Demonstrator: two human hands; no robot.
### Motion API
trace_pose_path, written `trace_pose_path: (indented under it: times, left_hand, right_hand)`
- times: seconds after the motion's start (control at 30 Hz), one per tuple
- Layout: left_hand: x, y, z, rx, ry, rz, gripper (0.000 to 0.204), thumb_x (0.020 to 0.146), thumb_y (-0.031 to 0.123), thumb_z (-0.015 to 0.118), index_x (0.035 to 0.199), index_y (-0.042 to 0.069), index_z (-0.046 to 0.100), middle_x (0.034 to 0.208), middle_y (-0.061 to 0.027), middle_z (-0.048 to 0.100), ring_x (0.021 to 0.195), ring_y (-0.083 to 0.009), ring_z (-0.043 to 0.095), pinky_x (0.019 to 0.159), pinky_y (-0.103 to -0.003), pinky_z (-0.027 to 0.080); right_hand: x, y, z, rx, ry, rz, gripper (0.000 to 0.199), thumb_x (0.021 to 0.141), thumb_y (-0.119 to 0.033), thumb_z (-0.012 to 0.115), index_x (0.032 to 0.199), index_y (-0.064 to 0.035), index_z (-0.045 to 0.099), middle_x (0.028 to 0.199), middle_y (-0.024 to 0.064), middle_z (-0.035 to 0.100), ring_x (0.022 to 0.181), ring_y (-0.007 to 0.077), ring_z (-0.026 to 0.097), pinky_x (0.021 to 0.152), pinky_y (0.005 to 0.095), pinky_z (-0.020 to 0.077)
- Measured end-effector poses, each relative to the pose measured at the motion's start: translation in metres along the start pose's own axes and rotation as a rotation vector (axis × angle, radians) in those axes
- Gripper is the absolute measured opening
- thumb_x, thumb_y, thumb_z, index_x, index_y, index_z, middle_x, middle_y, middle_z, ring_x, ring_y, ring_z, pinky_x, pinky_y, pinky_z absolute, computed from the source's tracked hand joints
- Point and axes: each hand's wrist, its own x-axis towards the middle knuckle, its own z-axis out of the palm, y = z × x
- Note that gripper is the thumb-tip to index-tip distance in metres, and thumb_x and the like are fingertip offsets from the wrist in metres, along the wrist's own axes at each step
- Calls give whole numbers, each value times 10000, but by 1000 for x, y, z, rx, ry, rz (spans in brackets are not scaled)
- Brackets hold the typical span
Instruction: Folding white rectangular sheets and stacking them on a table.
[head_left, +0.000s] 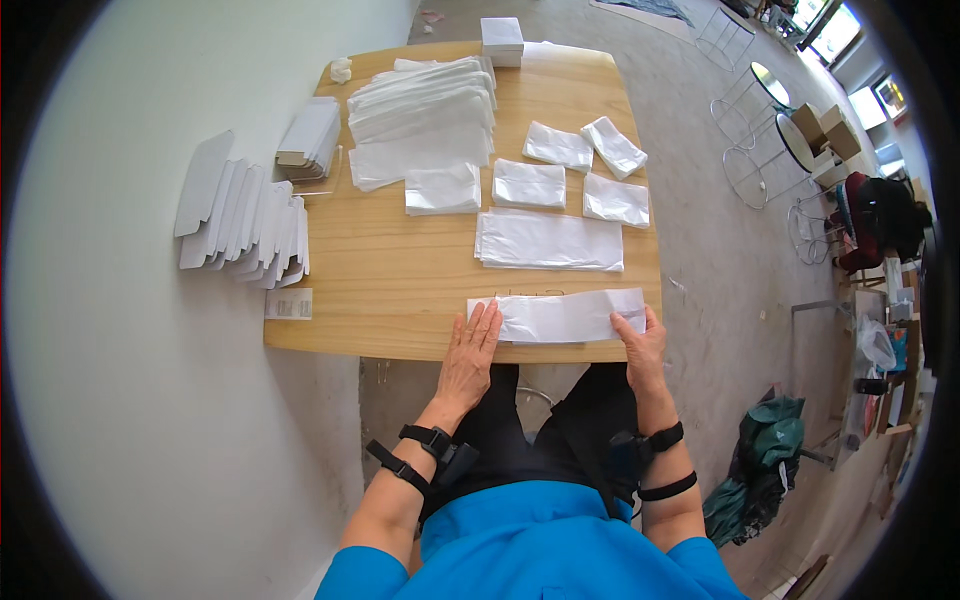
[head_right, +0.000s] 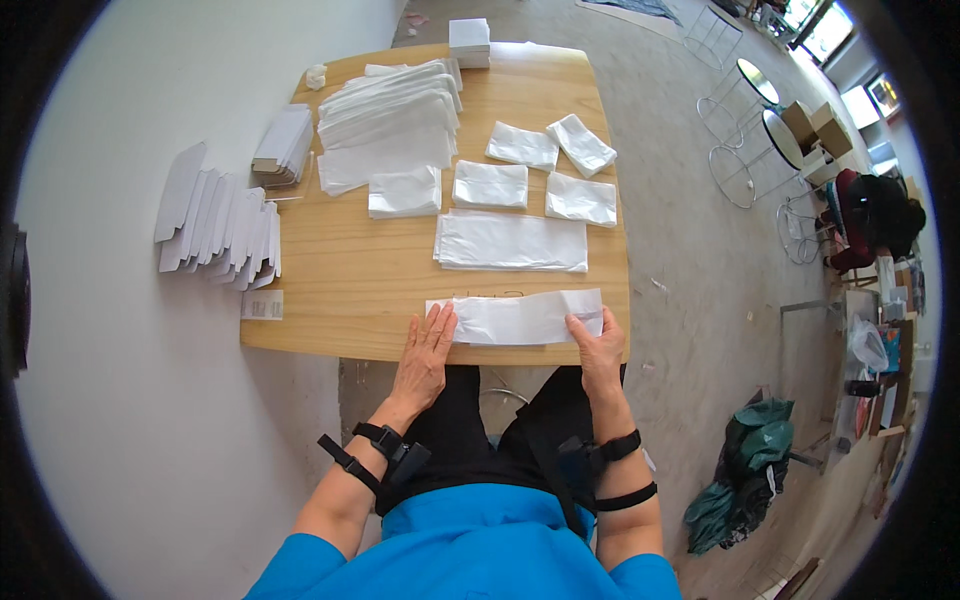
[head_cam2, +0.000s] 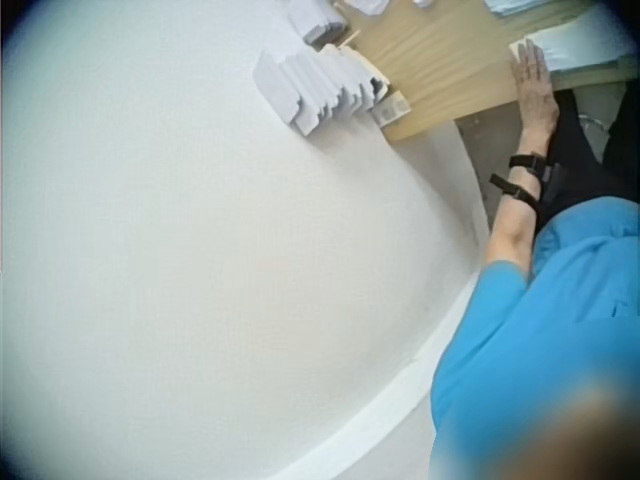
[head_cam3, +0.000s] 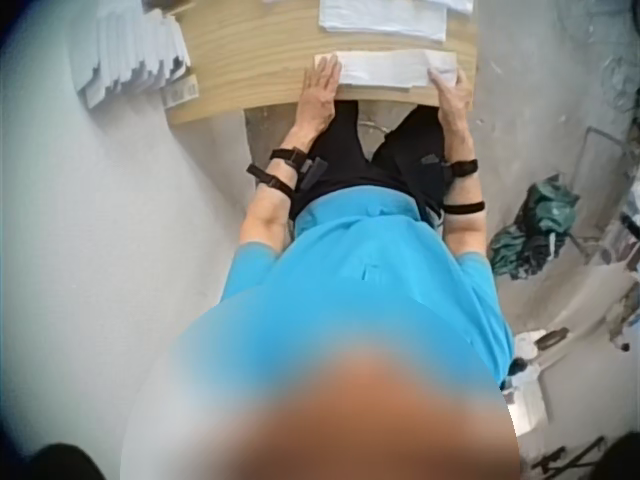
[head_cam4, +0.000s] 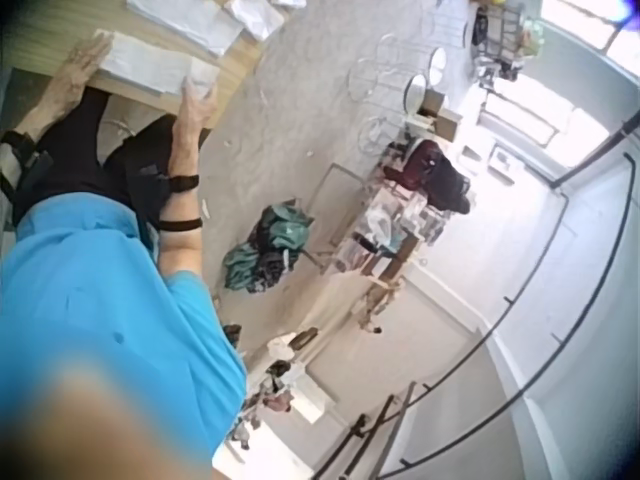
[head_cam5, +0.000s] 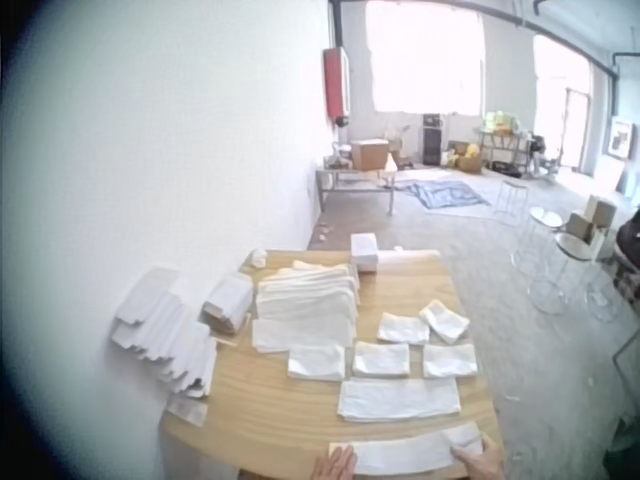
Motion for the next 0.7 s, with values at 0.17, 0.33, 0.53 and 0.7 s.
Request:
trace_pose_path:
  times: [0.17, 0.33, 0.53, 0.7]
  left_hand:
    - [0, -5, 7, 62, -42, 27, 665, 796, -52, 473, 1435, 16, 304, 1525, -97, 268, 1408, -267, 252, 1167, -459, 168]
    - [4, -1, 0, 73, -73, 27, 649, 805, -41, 465, 1433, 16, 309, 1527, -91, 267, 1412, -264, 244, 1168, -458, 167]
    - [7, -1, -2, -2, -25, 48, 673, 771, -82, 464, 1423, 21, 334, 1518, -95, 285, 1411, -260, 251, 1166, -466, 156]
    - [5, -6, 7, 45, -38, 73, 611, 808, -32, 460, 1409, 26, 363, 1503, -85, 321, 1408, -254, 261, 1169, -455, 151]
  right_hand:
    - [3, 13, -6, 31, 25, 18, 260, 824, -36, 687, 1067, 4, 604, 969, 30, 644, 864, 100, 589, 799, 251, 469]
    - [7, 13, -11, 76, 35, 4, 288, 824, -40, 692, 1094, 5, 605, 982, 31, 646, 874, 103, 593, 807, 253, 470]
    - [4, -5, -16, 174, -18, 39, 306, 822, -45, 697, 1107, 13, 602, 1002, 40, 648, 896, 114, 601, 821, 260, 472]
    - [12, 6, -24, 122, 8, 54, 313, 816, -52, 703, 1104, 17, 602, 1003, 46, 651, 901, 122, 604, 823, 265, 474]
